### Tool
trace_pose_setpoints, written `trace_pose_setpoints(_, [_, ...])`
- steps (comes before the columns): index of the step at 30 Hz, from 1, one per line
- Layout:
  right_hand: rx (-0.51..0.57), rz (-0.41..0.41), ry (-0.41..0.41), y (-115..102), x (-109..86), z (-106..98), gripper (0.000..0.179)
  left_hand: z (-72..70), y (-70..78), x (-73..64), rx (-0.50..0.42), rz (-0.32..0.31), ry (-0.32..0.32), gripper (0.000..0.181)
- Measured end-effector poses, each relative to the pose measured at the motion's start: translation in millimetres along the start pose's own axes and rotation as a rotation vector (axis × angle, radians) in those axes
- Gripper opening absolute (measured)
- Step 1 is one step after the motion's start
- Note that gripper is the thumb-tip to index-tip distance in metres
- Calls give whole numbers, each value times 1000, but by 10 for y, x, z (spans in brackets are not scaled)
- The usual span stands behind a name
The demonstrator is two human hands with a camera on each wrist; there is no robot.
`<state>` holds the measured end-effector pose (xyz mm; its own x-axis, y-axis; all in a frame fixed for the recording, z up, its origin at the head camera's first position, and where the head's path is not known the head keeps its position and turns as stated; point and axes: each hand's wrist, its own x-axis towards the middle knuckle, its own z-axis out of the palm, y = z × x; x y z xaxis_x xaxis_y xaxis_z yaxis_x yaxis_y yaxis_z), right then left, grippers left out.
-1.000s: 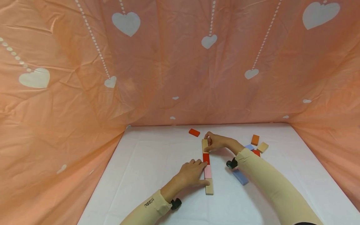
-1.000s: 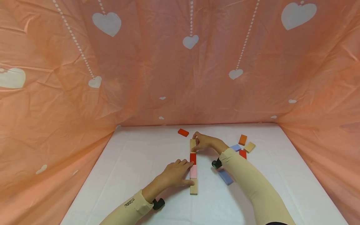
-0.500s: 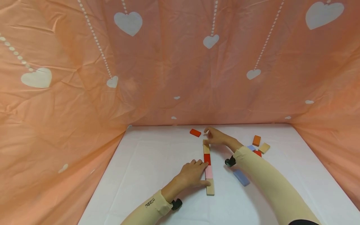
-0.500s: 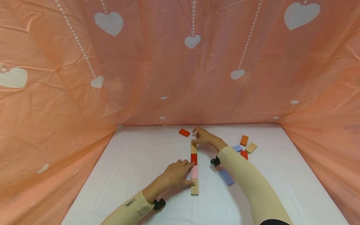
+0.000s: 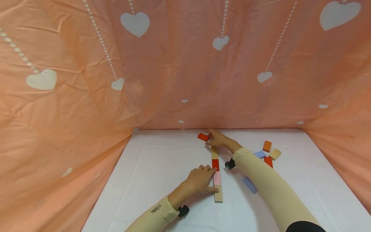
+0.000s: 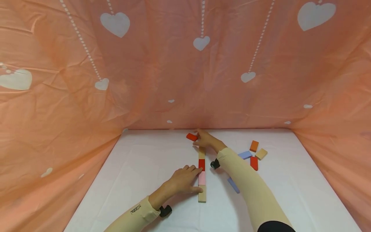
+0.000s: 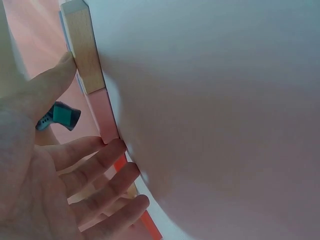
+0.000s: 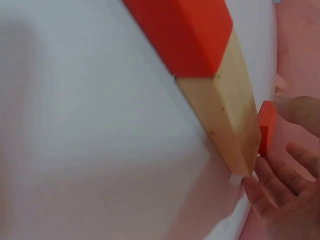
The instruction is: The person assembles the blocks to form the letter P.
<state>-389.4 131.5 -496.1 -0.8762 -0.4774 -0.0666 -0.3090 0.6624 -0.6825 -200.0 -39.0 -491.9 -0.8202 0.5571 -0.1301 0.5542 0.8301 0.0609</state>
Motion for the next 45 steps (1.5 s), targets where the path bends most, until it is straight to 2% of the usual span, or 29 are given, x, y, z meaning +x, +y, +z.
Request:
trace_pose_setpoints(5, [32, 36, 7, -46, 42, 20, 66, -24, 14, -10, -15, -5, -7, 82])
trace_pose_setpoints(9, [51, 25, 5, -67, 56, 40, 66, -26, 12, -8, -14, -8, -7, 82])
trace_pose_setpoints(16, [17, -9, -9, -89, 111, 96, 69, -21, 6, -3, -18, -9, -11, 82])
trace_pose_setpoints(24, [-15, -2, -36, -165, 116, 112, 77, -24, 7, -5, -15, -3, -10, 82])
trace_pose_setpoints(33, [-106, 31, -44, -213, 119, 139, 70, 7, -6, 4, -15, -2, -10, 82])
trace_pose_setpoints(38, [-93, 35, -22, -237, 117, 140, 61, 17, -9, 11, -5, 2, -6, 82])
trace_pose_setpoints(45, [-41, 67, -31, -205, 113, 122, 54, -4, 0, 16, -5, -4, -12, 82])
